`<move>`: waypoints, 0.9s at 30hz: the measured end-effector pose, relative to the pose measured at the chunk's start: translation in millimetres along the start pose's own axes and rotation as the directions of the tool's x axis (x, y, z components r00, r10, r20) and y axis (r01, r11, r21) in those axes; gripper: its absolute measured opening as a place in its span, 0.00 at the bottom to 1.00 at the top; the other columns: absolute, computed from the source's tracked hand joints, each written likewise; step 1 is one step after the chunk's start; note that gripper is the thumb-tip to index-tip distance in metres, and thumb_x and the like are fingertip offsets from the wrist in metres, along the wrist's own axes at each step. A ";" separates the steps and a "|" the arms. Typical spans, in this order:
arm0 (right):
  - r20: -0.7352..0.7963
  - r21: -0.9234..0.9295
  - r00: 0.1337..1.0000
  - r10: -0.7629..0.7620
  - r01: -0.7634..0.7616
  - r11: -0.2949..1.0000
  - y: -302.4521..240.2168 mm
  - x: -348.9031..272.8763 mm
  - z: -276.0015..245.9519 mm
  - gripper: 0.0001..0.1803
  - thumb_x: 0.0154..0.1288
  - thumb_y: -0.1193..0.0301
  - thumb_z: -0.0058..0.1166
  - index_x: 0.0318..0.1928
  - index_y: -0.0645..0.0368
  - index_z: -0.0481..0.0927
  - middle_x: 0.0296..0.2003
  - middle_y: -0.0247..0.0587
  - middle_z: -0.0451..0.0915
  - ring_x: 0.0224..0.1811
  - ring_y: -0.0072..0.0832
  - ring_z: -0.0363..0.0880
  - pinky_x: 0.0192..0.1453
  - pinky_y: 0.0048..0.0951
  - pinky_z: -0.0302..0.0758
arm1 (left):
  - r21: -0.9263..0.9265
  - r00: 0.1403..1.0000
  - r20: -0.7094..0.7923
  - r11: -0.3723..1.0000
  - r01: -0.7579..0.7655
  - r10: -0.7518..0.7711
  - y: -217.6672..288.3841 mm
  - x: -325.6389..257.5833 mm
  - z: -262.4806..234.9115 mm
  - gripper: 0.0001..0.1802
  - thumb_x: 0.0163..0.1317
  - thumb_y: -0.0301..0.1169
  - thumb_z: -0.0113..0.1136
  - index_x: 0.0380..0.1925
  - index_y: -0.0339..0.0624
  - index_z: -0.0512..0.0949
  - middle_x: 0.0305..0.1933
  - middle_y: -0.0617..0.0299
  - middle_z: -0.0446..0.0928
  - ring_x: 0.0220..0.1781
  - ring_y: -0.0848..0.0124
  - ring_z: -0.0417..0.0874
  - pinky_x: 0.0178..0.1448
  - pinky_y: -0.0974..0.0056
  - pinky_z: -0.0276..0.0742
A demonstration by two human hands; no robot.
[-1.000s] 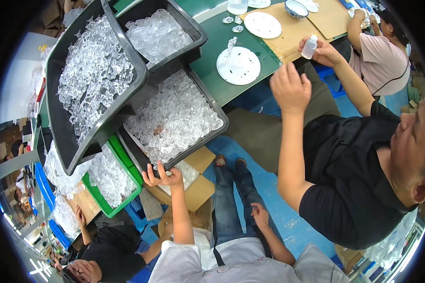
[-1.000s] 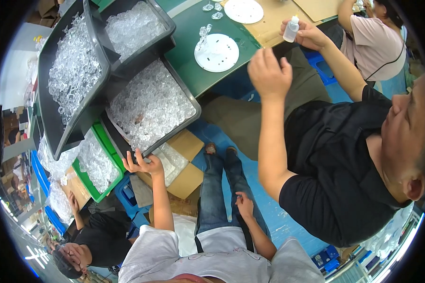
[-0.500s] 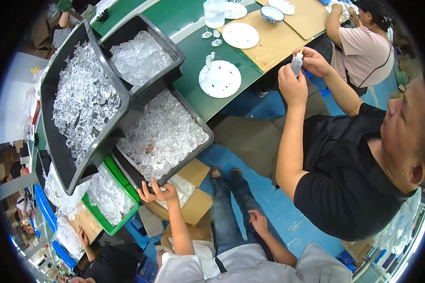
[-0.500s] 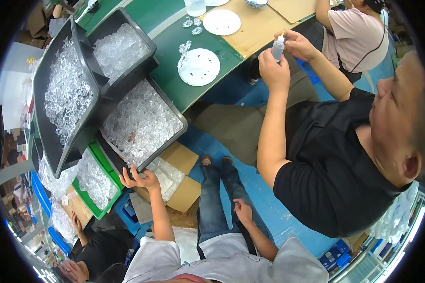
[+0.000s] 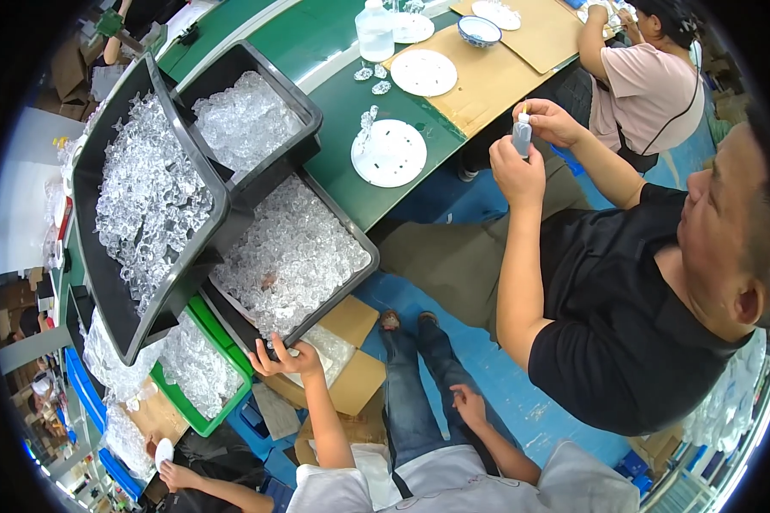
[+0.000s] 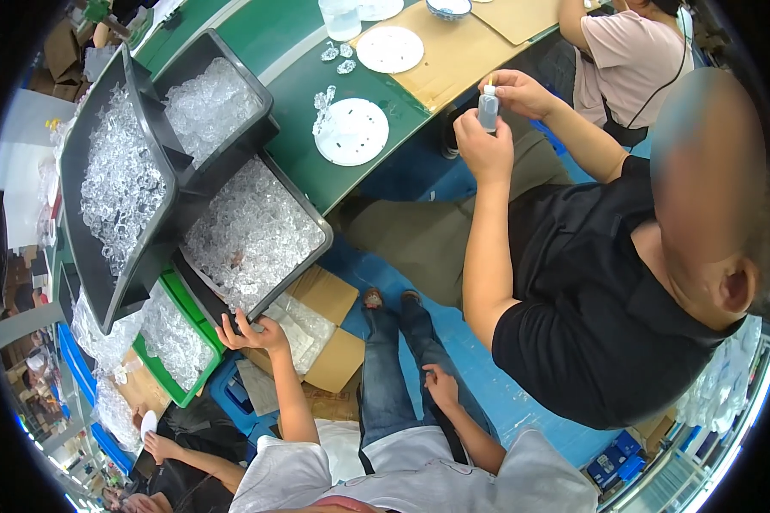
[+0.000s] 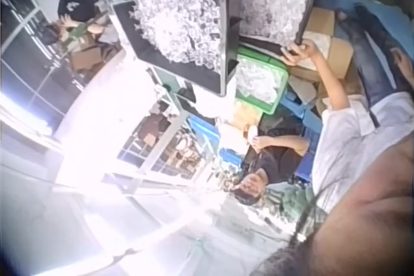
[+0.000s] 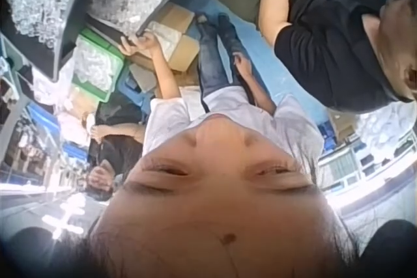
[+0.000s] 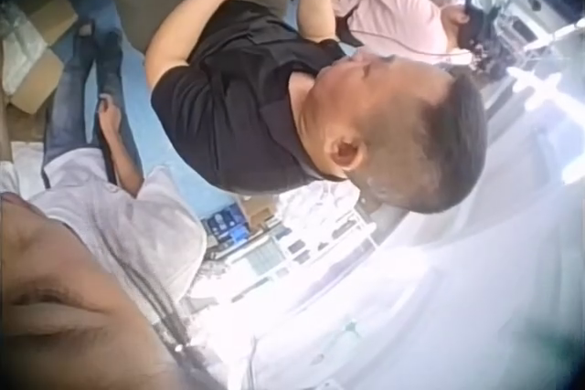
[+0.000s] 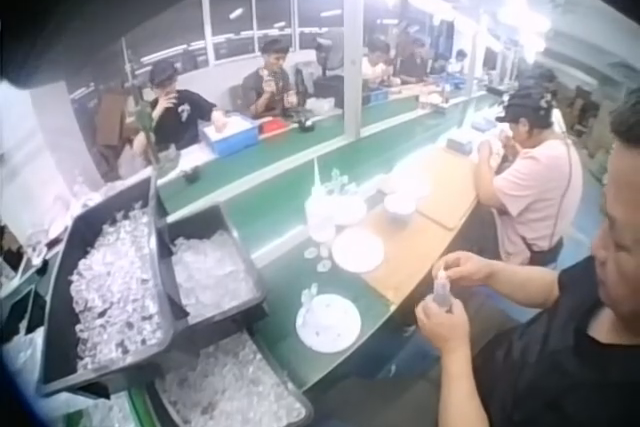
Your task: Assembling lighting components by handling LED boards and decorative crystal pieces on an assembly line.
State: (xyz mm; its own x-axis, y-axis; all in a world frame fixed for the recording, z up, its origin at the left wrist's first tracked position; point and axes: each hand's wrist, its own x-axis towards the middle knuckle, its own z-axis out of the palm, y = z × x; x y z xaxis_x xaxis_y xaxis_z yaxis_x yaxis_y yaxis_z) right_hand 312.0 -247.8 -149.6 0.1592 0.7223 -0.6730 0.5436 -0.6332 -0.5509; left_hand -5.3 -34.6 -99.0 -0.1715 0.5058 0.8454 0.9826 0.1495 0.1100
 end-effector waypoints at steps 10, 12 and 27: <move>0.046 0.009 0.996 0.071 -0.072 0.997 -1.5 1.1 -2.3 0.10 0.59 0.68 0.45 0.41 0.51 0.75 0.19 0.38 0.77 0.24 0.35 0.78 0.31 0.33 0.72 | 0.001 1.000 0.004 1.000 0.006 -0.006 0.0 -1.1 -0.4 0.20 0.46 0.20 0.46 0.43 0.42 0.72 0.53 0.52 0.63 0.59 0.48 0.58 0.59 0.46 0.54; 0.040 0.004 0.997 0.068 -0.068 0.998 2.7 1.7 -0.1 0.10 0.59 0.68 0.45 0.41 0.51 0.75 0.18 0.37 0.77 0.24 0.36 0.78 0.30 0.34 0.72 | -0.003 1.000 -0.001 1.000 0.005 -0.005 0.0 -1.3 -0.3 0.21 0.45 0.20 0.46 0.43 0.42 0.72 0.53 0.52 0.63 0.59 0.48 0.58 0.59 0.46 0.53; 0.030 0.031 1.000 -0.002 0.001 1.000 20.1 3.0 5.6 0.10 0.60 0.72 0.43 0.42 0.53 0.75 0.17 0.35 0.75 0.18 0.23 0.74 0.25 0.24 0.70 | 0.010 1.000 0.027 1.000 0.011 -0.011 -1.3 -3.6 0.8 0.23 0.43 0.19 0.44 0.43 0.42 0.72 0.53 0.50 0.62 0.59 0.47 0.55 0.59 0.43 0.53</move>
State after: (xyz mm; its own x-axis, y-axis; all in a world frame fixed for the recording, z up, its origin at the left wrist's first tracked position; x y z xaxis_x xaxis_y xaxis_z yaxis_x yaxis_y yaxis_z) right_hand 318.7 -259.9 -165.4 0.1333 0.7145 -0.6868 0.5180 -0.6410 -0.5664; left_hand -6.0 -35.9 -102.6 -0.1846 0.5272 0.8295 0.9799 0.1639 0.1139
